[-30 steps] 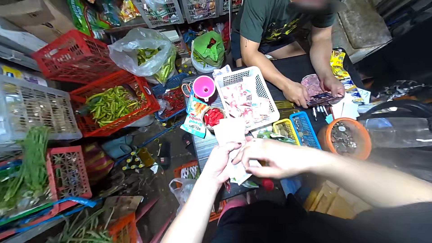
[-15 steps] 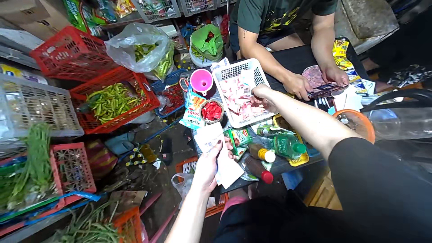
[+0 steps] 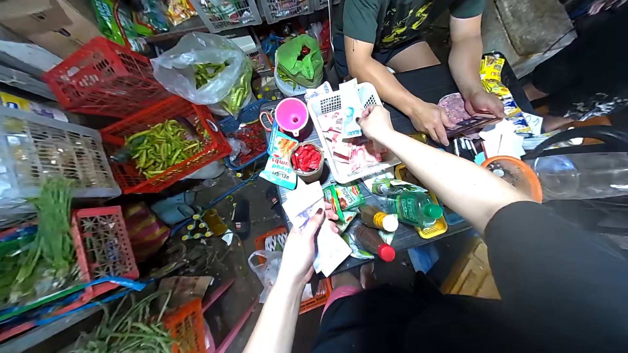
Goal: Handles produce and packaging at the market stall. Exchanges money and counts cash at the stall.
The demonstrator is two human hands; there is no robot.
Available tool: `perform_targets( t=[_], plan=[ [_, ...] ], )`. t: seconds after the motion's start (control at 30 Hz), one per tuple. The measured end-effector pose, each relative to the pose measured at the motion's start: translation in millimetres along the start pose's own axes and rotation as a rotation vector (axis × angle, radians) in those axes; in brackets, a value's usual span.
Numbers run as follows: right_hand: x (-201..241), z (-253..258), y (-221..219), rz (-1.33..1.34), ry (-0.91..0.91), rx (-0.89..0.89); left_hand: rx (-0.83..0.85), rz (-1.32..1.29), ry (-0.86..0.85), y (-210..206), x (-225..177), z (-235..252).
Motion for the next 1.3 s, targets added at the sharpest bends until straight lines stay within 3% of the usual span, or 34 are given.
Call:
perform_targets(
  t=[0.13,0.27,0.4,0.47,0.7,1.0,1.1,1.23,1.3],
  plan=[
    [-6.3,20.7,-9.4,0.133,0.005,0.011,0.013,0.018,0.002,-3.8,2.5,1.4],
    [-31.5,53.2,-27.5,0.297,-0.131,0.115,0.04,0.023,0.003,-12.7,5.2,2.1],
    [-28.3,41.0,-17.6,-0.267,-0.054,0.162,0.043,0.034,0.004,-14.2,8.5,1.0],
    [-33.7,33.1,-24.2,-0.398,0.001,0.198,0.036,0.04,0.012,-14.4,9.7,1.0],
    [-63.1,55.2,-25.8,0.141,-0.133,-0.099,0.064,0.023,0.006,-21.9,9.6,5.1],
    [-50.9,17.6,24.2,0.005,-0.315,0.076,0.041,0.081,0.084,-34.1,-0.9,0.0],
    [-40.2,-21.0,51.7,0.136,-0.209,0.166,0.041,0.117,0.094,-45.3,-7.6,-0.6],
    [7.1,-134.6,83.0,0.199,0.158,0.432,0.041,0.108,-0.027,-64.3,-19.1,-1.4],
    [14.3,-192.6,91.8,0.178,0.357,0.475,0.033,0.086,-0.118,-78.0,-27.5,-10.8]
  ],
)
Point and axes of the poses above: each hand's wrist, its own z-axis towards the middle knuckle, its own y-axis out of the back of the hand, x = y × z, the point moved 6 cm from there along z, towards the middle knuckle, and after that the axes turned 15 degrees about z, right-handed, at the moved point
